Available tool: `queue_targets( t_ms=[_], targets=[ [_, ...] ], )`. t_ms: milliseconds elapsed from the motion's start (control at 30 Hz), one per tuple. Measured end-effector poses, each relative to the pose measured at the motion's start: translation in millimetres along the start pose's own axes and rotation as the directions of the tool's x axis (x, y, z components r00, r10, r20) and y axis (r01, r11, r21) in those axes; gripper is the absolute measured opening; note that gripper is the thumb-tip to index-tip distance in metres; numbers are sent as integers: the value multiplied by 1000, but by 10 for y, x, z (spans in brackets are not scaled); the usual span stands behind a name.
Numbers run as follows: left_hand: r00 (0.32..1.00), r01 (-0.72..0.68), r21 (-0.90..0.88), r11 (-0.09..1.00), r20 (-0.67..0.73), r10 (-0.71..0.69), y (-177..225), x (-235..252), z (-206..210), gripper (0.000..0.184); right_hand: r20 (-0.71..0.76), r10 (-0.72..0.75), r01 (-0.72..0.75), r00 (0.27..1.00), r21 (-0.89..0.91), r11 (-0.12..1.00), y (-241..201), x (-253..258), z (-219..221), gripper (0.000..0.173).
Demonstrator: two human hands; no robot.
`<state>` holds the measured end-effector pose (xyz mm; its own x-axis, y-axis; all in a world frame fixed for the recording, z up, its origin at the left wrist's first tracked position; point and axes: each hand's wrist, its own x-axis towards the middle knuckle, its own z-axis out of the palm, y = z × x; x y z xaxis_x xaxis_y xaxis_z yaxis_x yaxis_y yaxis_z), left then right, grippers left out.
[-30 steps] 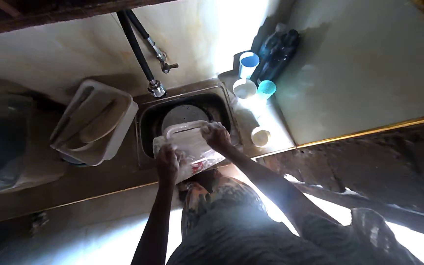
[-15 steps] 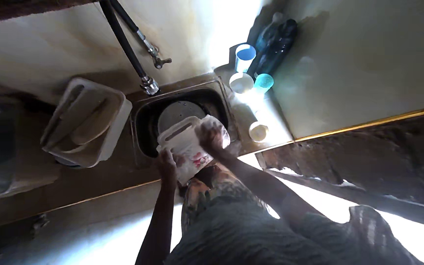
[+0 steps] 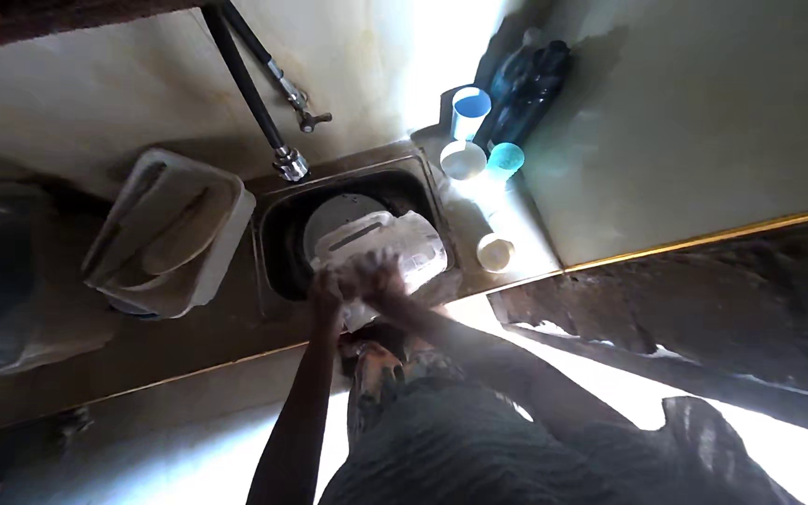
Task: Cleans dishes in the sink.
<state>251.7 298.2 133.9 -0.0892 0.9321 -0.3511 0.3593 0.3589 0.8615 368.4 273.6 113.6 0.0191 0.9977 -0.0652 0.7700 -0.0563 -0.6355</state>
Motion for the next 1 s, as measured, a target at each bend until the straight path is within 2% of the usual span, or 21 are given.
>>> queue_targets(
  t_ms=[67, 100, 133, 167, 200, 233, 267, 300, 333, 367, 400, 467, 500, 567, 600, 700, 833, 900, 933, 967, 1000],
  targets=[
    [1000, -17, 69, 998, 27, 15, 25, 12, -28, 33, 174, -121, 109, 977, 77, 991, -186, -183, 17, 40],
    [999, -48, 123, 991, 29, 45, -4, 37, -62, 32, 297, -138, 120, 945, 81, 990, -140, -216, -69, 44],
    [997, -80, 161, 984, 17, 79, -69, 74, -73, 30, 354, -121, 114, 927, 40, 993, -35, -223, -188, 45],
    [998, -62, 127, 990, -15, 64, -110, 80, -51, 31, 320, -89, 95, 943, -1, 996, 136, -224, -283, 45],
    [998, -24, 77, 997, -48, 28, -127, 73, -26, 34, 186, -47, 54, 981, -31, 998, 366, -220, -312, 41],
    [998, -4, 34, 999, -68, 6, -144, 71, -3, 36, -10, 13, -13, 1000, -59, 998, 609, -167, -291, 36],
    [997, 3, 20, 1000, -77, -1, -170, 79, 18, 36, -202, 82, -99, 976, -74, 992, 796, -64, -266, 31],
    [997, 3, 35, 999, -74, -1, -176, 72, 30, 36, -329, 162, -198, 930, -80, 977, 883, 47, -249, 30],
    [998, 9, 74, 997, -70, -4, -161, 71, 47, 36, -351, 238, -278, 906, -69, 958, 844, 107, -265, 32],
    [998, 9, 106, 994, -67, -2, -145, 88, 64, 35, -310, 273, -302, 911, -50, 952, 714, 103, -283, 34],
    [997, 1, 130, 991, -70, 8, -128, 106, 76, 35, -238, 237, -255, 942, -47, 966, 536, 54, -274, 36],
    [996, -33, 145, 989, -71, 44, -144, 135, 79, 34, -18, 74, -74, 997, -16, 997, 256, -20, -188, 38],
    [996, -38, 145, 989, -75, 50, -182, 136, 75, 35, 49, -15, 14, 999, 15, 1000, 221, -47, -144, 37],
    [993, -54, 161, 985, -96, 70, -239, 118, 71, 35, -35, -138, 139, 990, 21, 990, 347, 1, -100, 33],
    [990, -76, 171, 982, -103, 94, -241, 95, 83, 34, -98, -122, 121, 988, -11, 993, 456, 81, -151, 33],
    [985, -123, 164, 979, -100, 140, -270, 26, 99, 32, -205, 39, -64, 978, -117, 991, 779, 356, -380, 33],
    [994, -95, 168, 981, -42, 103, -280, 147, 19, 36, -215, 13, -46, 977, -150, 988, 792, 335, -428, 34],
    [989, -122, 170, 978, -59, 134, -273, 199, -52, 40, -230, 25, -55, 973, -126, 991, 738, 286, -422, 34],
    [980, -158, 234, 959, -80, 181, -233, 215, -88, 51, -226, 28, -57, 974, -125, 990, 738, 277, -414, 34],
    [970, -201, 348, 916, -58, 235, -152, 239, -143, 69, -221, 17, -49, 975, -139, 989, 757, 281, -398, 34],
    [960, -251, 470, 846, 10, 279, -56, 279, -190, 87, -203, 9, -38, 979, -139, 990, 778, 279, -381, 35]
  ],
)
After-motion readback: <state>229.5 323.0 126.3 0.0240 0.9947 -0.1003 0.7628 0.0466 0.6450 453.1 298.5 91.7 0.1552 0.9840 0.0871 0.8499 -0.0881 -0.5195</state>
